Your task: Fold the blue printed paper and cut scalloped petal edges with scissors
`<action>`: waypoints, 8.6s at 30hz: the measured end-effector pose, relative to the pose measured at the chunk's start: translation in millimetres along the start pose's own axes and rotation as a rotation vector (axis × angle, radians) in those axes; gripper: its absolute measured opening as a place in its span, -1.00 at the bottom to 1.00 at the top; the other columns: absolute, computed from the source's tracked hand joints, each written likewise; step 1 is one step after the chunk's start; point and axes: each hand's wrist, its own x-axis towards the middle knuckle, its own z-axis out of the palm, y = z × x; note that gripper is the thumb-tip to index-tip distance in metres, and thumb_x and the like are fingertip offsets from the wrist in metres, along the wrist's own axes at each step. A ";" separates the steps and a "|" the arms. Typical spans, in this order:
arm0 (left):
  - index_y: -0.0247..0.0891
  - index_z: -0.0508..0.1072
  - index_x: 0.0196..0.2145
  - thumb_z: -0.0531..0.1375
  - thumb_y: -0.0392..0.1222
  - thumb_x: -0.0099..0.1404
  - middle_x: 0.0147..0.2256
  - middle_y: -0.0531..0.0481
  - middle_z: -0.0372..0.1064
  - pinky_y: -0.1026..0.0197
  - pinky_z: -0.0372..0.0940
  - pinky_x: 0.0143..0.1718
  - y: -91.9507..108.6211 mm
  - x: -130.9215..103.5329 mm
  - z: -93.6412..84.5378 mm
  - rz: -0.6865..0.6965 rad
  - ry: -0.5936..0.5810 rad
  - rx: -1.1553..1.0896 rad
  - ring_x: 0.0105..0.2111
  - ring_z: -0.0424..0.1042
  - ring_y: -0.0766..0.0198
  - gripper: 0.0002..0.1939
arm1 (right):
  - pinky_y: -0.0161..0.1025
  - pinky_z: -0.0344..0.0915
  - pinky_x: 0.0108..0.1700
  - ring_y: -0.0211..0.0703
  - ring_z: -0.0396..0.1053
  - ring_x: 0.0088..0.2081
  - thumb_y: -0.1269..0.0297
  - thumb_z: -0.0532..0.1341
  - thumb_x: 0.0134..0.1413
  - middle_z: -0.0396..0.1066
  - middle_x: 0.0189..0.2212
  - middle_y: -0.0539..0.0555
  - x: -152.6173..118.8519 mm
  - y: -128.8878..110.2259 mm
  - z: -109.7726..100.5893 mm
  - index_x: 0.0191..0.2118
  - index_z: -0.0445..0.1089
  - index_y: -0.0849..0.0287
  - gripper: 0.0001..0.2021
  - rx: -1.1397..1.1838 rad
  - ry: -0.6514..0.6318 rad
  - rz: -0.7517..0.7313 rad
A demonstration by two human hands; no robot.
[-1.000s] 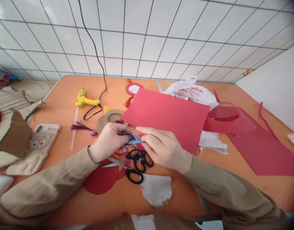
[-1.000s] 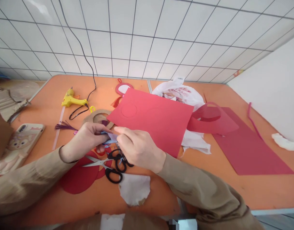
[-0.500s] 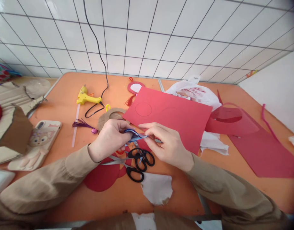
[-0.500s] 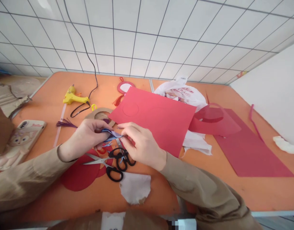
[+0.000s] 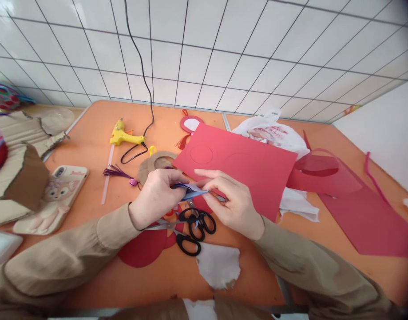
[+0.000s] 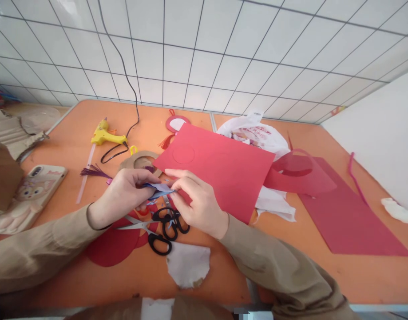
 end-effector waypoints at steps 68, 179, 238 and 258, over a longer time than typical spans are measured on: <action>-0.30 0.41 -0.32 0.33 -0.18 0.14 -0.57 0.08 0.47 0.36 0.36 -0.69 -11.5 -2.3 10.9 -0.034 -0.205 -0.555 -0.68 0.44 0.33 -0.79 | -0.36 0.27 -0.47 -0.37 0.31 -0.55 0.33 0.36 -0.06 0.37 -0.54 -0.08 6.8 11.7 7.2 -0.45 0.38 0.21 -0.87 0.944 -0.065 0.650; -0.32 0.37 -0.55 0.36 0.05 0.07 -0.63 0.11 0.24 0.35 0.10 -0.61 -11.0 1.0 9.1 0.021 -0.295 -0.379 -0.63 0.16 0.45 -0.62 | -0.34 -0.09 -0.56 -0.39 -0.07 -0.61 0.38 0.11 0.02 -0.04 -0.69 -0.13 4.9 -3.4 -1.4 -0.64 -0.02 0.14 -0.68 0.277 -0.353 0.342; -0.23 0.32 -0.70 0.27 -0.01 0.18 -0.72 0.13 0.11 0.28 -0.01 -0.64 -5.0 -14.8 19.1 0.221 0.030 -0.202 -0.67 0.03 0.40 -0.59 | -0.34 0.17 -0.52 -0.36 0.19 -0.58 0.19 0.34 -0.08 0.21 -0.59 -0.12 10.5 -12.2 3.7 -0.49 0.22 0.16 -0.72 0.761 -0.015 0.625; -0.34 0.46 -0.54 0.50 -0.13 -0.12 -0.71 0.04 0.43 0.51 0.19 -0.72 4.6 -18.6 19.8 -0.221 0.010 -0.791 -0.75 0.31 0.48 -0.68 | -0.36 0.11 -0.57 -0.37 0.20 -0.61 0.27 0.25 -0.07 0.20 -0.64 -0.12 10.0 -5.5 1.7 -0.52 0.23 0.18 -0.82 0.608 -0.078 0.655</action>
